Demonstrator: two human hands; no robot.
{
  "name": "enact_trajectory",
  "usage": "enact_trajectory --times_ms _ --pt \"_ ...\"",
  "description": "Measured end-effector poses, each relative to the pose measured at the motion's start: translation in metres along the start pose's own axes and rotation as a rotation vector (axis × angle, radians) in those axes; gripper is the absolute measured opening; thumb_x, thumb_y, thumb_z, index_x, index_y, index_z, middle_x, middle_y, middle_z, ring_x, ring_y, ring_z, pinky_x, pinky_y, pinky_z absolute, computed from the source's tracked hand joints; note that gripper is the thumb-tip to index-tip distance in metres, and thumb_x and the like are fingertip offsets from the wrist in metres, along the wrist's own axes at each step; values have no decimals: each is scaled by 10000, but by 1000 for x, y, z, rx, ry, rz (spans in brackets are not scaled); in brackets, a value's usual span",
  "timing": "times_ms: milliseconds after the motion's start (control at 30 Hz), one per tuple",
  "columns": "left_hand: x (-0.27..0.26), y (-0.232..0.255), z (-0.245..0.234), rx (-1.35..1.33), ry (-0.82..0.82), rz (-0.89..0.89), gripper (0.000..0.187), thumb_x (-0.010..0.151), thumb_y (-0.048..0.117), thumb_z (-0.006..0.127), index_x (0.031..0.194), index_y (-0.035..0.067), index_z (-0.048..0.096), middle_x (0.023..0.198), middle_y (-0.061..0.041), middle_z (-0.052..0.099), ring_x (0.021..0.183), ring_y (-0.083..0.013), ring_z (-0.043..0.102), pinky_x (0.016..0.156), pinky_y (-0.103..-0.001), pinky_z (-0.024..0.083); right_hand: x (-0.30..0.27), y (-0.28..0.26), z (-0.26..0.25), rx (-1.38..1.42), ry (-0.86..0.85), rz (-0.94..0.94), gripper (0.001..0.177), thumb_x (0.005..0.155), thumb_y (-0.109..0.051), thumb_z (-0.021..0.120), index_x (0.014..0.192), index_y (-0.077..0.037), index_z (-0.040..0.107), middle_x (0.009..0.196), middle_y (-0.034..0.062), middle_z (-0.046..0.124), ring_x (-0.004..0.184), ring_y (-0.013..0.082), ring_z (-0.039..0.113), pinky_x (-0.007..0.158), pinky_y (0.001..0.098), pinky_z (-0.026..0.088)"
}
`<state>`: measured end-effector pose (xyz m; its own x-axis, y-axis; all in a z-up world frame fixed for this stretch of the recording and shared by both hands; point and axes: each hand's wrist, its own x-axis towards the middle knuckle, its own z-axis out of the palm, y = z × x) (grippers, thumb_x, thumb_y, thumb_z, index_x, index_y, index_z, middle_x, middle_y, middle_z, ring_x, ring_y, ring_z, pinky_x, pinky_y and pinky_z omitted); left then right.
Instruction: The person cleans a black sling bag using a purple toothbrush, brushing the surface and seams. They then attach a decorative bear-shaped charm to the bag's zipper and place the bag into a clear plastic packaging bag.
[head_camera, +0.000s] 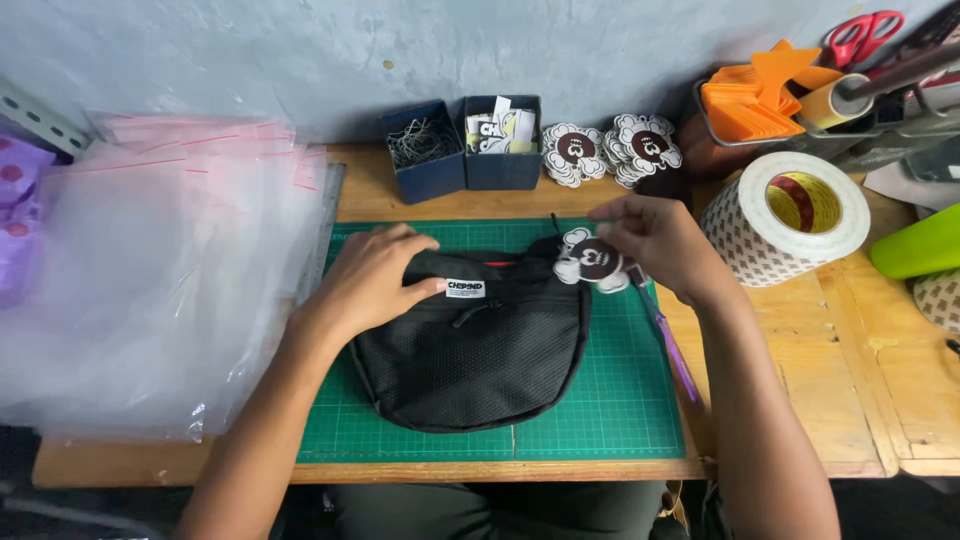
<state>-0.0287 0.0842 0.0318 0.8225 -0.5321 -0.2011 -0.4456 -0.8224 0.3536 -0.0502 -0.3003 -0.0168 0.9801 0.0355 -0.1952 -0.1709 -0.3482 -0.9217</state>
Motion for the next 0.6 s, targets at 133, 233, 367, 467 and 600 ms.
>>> enact_trajectory --times_ms 133,233,367,467,600 --pt "-6 -18 2 -93 80 -32 402 1038 290 805 1365 56 802 1287 -250 796 1308 -496 735 1148 -609 528 -9 -17 9 157 -143 2 534 966 65 791 1479 105 648 964 204 819 795 237 805 703 402 732" --pt "-6 -38 16 -143 170 -8 271 1041 264 821 1228 68 810 1162 -226 807 1220 -492 757 1071 -606 561 -12 -27 17 -53 -291 81 444 917 66 851 1336 93 708 834 177 798 713 234 726 612 346 649" --pt "7 -58 43 -289 339 126 225 1058 278 820 1178 91 783 1083 -201 804 1132 -481 760 973 -564 604 -16 -28 26 -447 -309 47 391 903 -221 949 1220 -67 778 715 141 743 649 261 663 596 429 548" --pt "11 -66 51 -281 448 226 168 1073 285 804 1150 136 786 1024 -147 792 1070 -434 766 932 -524 602 -19 -33 41 -645 -171 -250 501 843 -316 994 1259 -158 763 1000 110 664 987 357 653 869 514 546" --pt "14 -62 53 -291 519 267 143 1107 268 775 1146 132 793 959 -130 798 981 -405 791 887 -487 616 -9 -21 67 -592 -71 -644 459 931 -212 831 1385 -195 767 1403 68 686 1356 349 662 1122 532 514"
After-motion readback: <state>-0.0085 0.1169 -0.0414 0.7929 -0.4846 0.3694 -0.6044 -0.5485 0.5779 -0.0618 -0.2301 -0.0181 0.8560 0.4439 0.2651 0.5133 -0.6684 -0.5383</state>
